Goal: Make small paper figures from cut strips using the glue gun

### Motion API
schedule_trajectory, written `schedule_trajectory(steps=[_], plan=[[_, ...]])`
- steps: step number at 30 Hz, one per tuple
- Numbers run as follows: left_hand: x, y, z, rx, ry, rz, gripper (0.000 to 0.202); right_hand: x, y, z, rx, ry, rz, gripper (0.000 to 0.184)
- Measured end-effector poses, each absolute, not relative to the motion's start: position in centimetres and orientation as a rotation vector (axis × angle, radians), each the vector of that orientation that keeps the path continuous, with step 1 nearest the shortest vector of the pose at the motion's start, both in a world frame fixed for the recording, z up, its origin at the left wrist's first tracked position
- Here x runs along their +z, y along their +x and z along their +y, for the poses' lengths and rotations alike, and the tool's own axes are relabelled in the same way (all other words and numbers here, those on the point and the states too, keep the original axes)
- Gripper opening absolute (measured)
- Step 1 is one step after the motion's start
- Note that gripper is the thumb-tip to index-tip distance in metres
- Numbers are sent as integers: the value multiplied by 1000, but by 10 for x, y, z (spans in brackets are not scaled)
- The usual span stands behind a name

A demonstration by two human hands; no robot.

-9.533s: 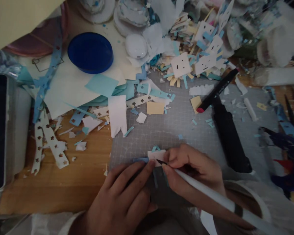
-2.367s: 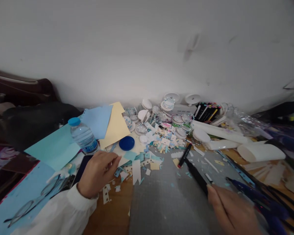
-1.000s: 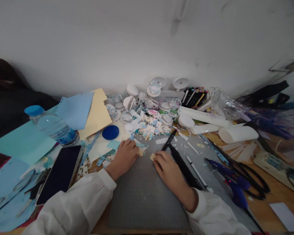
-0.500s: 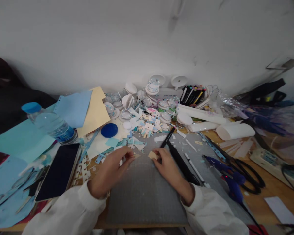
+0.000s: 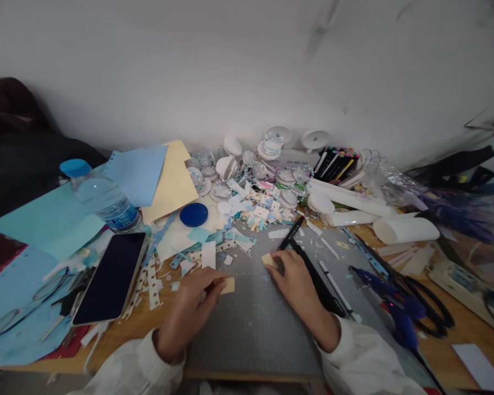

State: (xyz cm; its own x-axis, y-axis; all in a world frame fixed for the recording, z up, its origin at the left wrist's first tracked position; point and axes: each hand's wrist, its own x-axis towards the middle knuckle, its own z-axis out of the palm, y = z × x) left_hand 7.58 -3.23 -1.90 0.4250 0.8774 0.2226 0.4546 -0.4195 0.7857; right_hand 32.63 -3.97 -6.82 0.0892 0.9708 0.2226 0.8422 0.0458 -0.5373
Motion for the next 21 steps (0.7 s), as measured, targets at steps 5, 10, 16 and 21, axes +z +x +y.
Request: schedule_trajectory(steps=[5,10,16,21], plan=[[-18,71,-29,970,1967,1118,21,-71,320,-34,268,-1884,-1826,14],[-19,66,-30,957,2033,1111,24,-66,316,-35,166,-1893,-1900,17],[-26,71,-30,789,2139,1112,28,-67,314,-31,139,-1918,-1918,9],[-30,94,-35,497,2253,1020,33,-70,308,-28,161,-1885,-1917,12]])
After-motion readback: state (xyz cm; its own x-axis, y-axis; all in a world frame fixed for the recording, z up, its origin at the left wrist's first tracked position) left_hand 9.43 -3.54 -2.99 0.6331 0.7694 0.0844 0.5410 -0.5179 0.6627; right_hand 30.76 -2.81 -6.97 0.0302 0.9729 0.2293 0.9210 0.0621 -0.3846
